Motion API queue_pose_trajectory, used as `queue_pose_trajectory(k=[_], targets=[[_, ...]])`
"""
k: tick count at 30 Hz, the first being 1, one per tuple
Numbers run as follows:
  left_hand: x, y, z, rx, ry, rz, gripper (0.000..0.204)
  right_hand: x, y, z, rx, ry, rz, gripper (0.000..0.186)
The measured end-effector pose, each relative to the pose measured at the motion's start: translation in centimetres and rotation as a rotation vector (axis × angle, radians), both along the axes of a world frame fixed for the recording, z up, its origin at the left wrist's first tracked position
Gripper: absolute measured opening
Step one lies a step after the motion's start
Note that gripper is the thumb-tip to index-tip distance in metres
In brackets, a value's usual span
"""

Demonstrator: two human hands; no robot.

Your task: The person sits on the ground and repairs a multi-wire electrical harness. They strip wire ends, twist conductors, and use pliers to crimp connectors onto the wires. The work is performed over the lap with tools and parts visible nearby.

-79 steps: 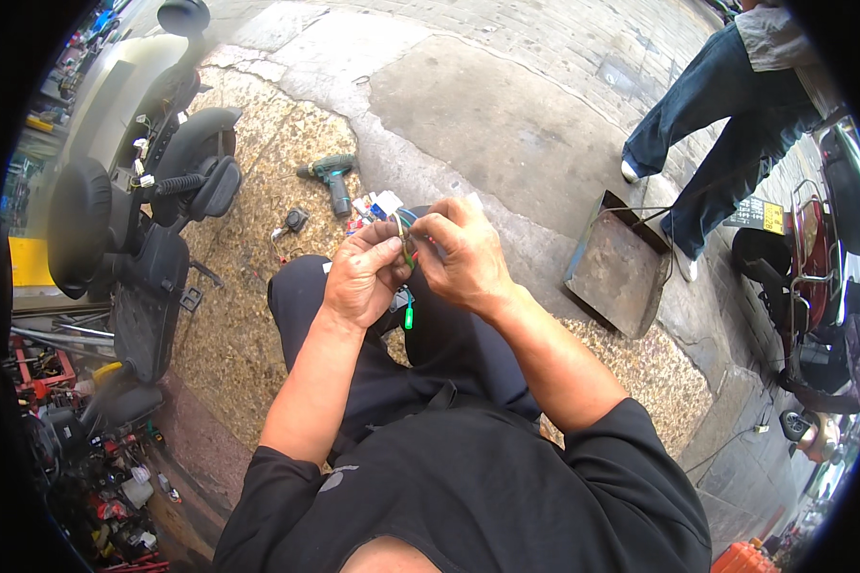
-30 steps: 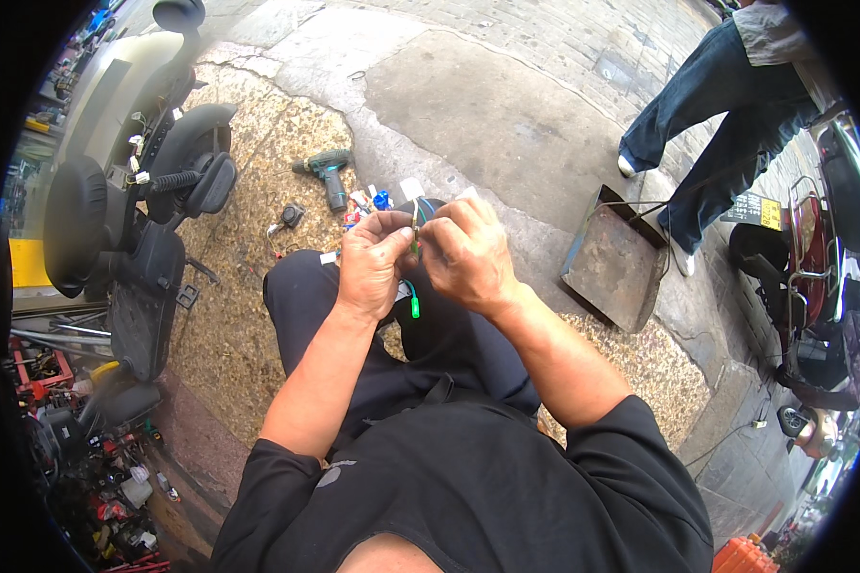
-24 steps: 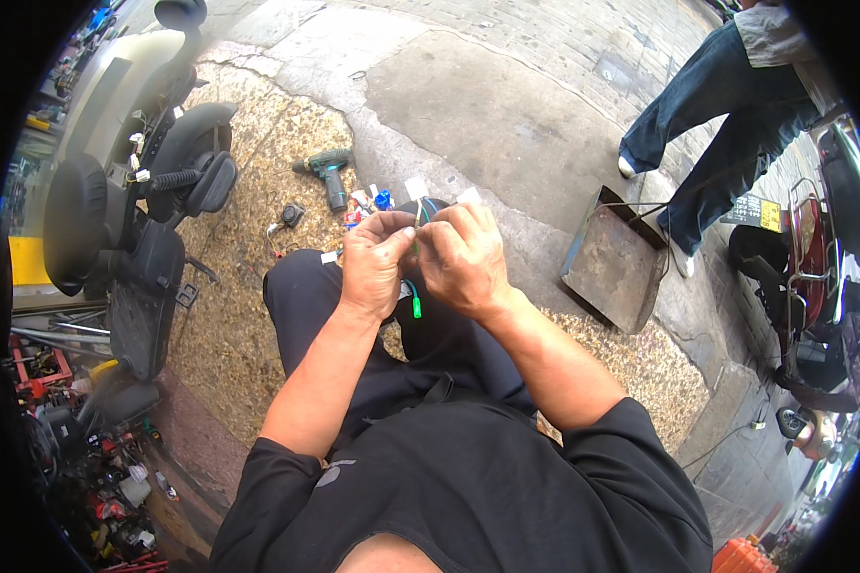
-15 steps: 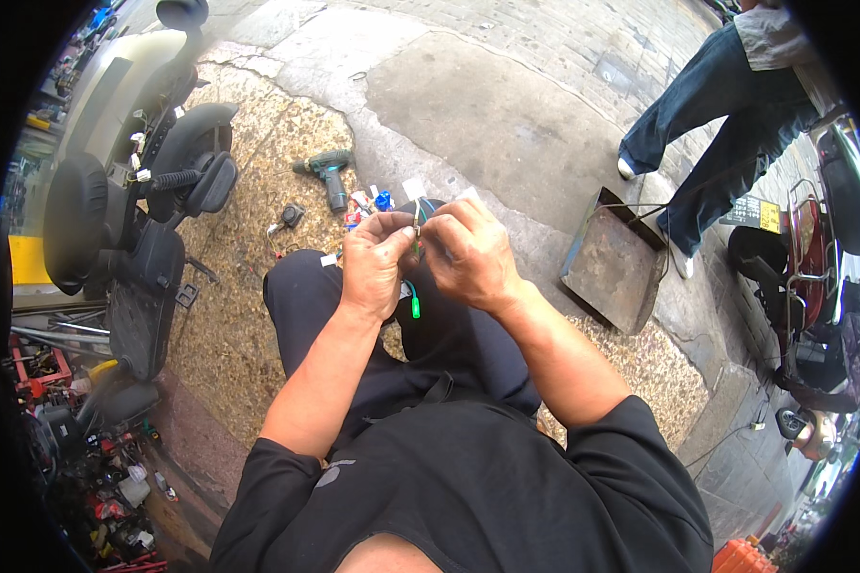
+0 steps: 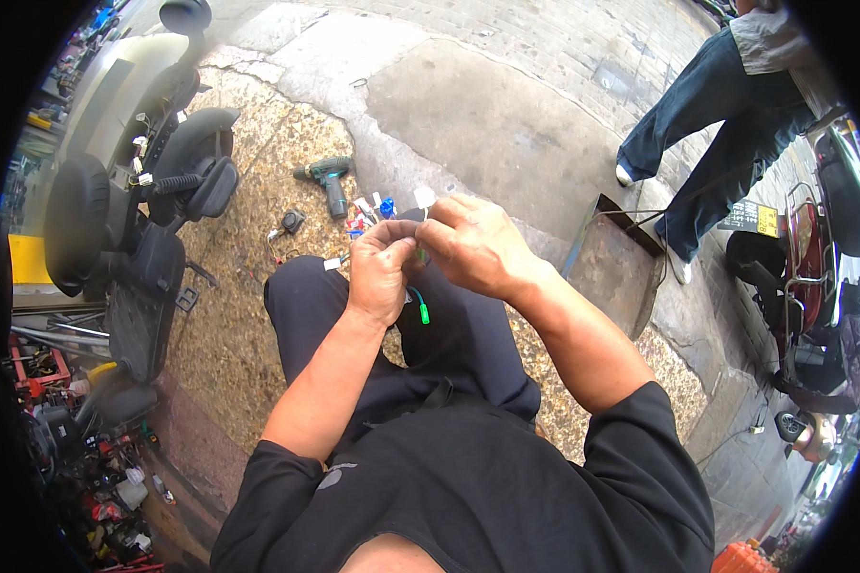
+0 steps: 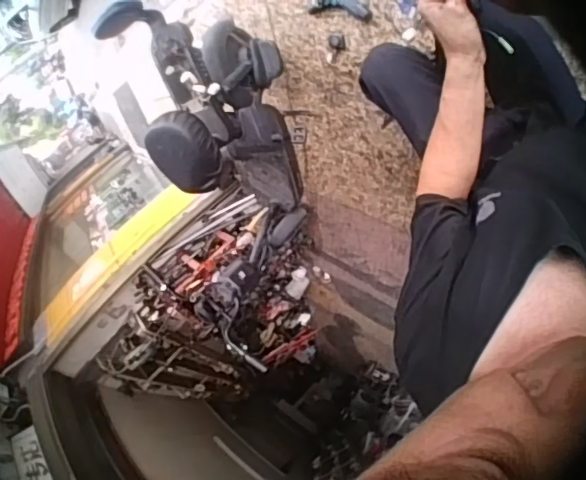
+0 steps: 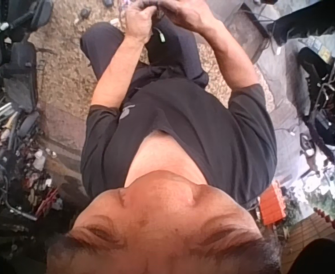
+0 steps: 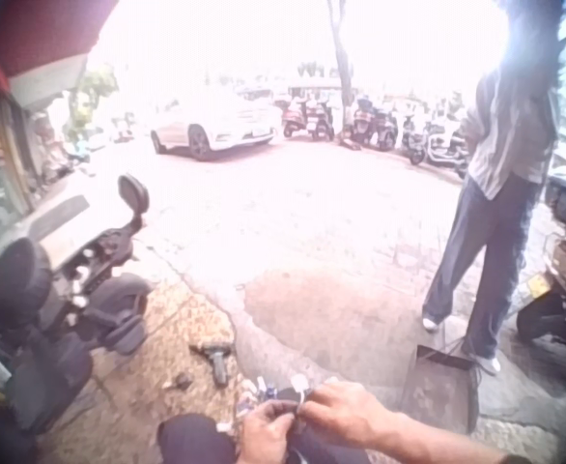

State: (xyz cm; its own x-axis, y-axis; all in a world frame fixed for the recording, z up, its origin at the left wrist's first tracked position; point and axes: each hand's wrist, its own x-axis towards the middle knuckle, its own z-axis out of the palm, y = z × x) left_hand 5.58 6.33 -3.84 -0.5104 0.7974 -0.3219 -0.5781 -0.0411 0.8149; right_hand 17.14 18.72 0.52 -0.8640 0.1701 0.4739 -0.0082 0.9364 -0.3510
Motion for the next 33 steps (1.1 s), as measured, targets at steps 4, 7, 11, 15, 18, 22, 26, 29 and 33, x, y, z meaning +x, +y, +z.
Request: queue_pose_trajectory(k=[4, 7, 11, 15, 18, 22, 26, 29, 33], targets=[[0.1, 0.1, 0.0, 0.023, -0.053, -0.009, 0.019, 0.0, -0.2, 0.5, 0.068, -0.086, -0.029, 0.009], [0.3, 0.0, 0.1, 0.016, -0.041, -0.005, 0.022, -0.1, -0.5, 0.5, 0.081, -0.098, -0.059, 0.010], [0.9, -0.1, 0.2, 0.034, -0.060, 0.042, 0.024, -0.3, -1.0, 0.0, 0.000, -0.064, -0.105, 0.013], [0.7, -0.3, 0.3, 0.065, -0.183, 0.043, 0.026, -0.6, -1.7, -0.9, -0.080, -0.012, -0.180, 0.012], [-0.6, -0.6, 0.6, 0.119, -0.322, -0.045, 0.028, -0.8, -2.2, -1.2, -0.138, 0.026, -0.210, 0.012], [-1.5, -0.7, 0.1, 0.115, -0.411, -0.136, 0.023, -0.9, -2.5, -1.5, -0.176, 0.060, -0.218, 0.013], [-1.4, -1.2, -1.3, 0.098, -0.335, -0.110, 0.021, -1.1, -3.2, -2.3, -0.173, 0.119, -0.277, 0.016], [-1.8, -0.8, -1.9, 0.161, -0.238, -0.107, 0.024, -1.3, -3.6, -3.0, -0.161, 0.154, -0.275, 0.016], [-1.2, -0.3, -1.4, 0.168, -0.171, -0.019, 0.021, -2.1, -4.1, -3.7, -0.268, 0.226, -0.360, 0.016]])
